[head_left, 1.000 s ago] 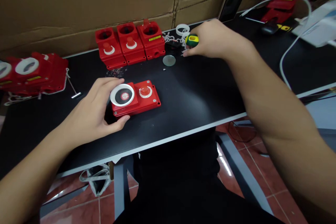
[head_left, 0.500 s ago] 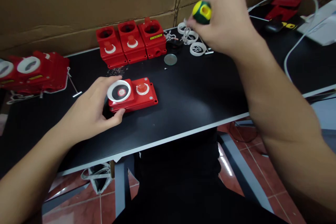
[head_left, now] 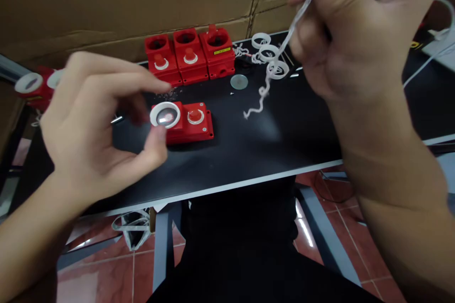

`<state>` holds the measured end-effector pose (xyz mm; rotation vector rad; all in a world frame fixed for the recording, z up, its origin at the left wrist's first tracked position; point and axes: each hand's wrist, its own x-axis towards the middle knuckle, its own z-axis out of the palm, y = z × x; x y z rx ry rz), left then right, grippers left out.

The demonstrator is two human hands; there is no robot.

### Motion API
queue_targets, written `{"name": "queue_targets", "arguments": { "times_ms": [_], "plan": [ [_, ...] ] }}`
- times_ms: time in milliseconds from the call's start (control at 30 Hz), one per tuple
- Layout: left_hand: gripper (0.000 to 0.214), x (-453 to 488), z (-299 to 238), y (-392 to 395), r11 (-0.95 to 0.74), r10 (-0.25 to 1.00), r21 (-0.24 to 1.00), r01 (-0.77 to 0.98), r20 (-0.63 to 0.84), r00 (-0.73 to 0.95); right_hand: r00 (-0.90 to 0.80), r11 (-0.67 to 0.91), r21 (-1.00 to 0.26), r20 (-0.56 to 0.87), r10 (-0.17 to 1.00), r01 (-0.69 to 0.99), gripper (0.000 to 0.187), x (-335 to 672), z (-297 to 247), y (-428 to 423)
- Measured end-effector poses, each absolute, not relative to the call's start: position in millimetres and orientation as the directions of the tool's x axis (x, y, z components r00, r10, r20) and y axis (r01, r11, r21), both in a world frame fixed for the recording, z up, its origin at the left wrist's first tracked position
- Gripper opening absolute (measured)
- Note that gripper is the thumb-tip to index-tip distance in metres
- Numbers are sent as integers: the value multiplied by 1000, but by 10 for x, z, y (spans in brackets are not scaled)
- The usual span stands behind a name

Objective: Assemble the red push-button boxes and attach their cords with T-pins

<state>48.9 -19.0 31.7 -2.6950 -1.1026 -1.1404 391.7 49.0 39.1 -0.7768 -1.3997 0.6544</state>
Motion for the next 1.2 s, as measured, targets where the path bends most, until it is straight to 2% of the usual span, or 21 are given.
{"name": "queue_targets", "arguments": {
  "times_ms": [33,67,133,233,333,467,533,600,667,900,967,1067,1133,1200],
  "plan": [
    [48,594,375,-215,-714,687,379,588,541,486,5,591,-807,591,807,5,53,3897,375,460],
    [52,690,408,-219,-700,714,504,505,494,496,-77,572,-819,573,816,-37,51,3879,353,442],
    [54,830,391,-171,-655,733,670,349,451,509,-256,516,-852,520,815,-86,51,3832,298,428],
    [44,898,234,-55,-654,733,718,238,524,433,-450,436,-899,404,796,-35,54,3735,219,419],
    [33,864,78,-31,-636,759,715,288,515,397,-517,413,-910,340,786,29,59,3671,154,403],
    [39,835,-3,-115,-644,748,711,282,509,427,-522,419,-905,321,790,78,55,3680,84,392],
    [31,840,-3,-146,-691,719,638,340,556,417,-528,418,-906,323,785,68,54,3688,66,382],
    [17,843,9,-155,-755,654,499,425,624,428,-538,406,-911,310,784,67,53,3682,63,362],
    [18,839,20,-150,-811,572,373,451,670,473,-544,388,-917,281,791,89,54,3665,69,335],
    [15,833,-12,-122,-806,572,358,472,676,464,-561,416,-903,290,775,108,46,3680,41,354],
    [15,827,-26,-100,-798,580,357,486,675,456,-547,455,-876,305,779,158,42,3739,51,425],
    [16,800,-46,-52,-806,560,328,492,691,456,-513,542,-789,349,784,290,24,3878,92,590],
    [18,783,-56,-29,-810,549,316,494,705,449,-519,552,-722,310,797,417,14,3981,95,715],
    [20,774,-58,-30,-798,561,312,515,697,447,-564,525,-687,200,801,502,18,4063,43,828]
  ]
}}
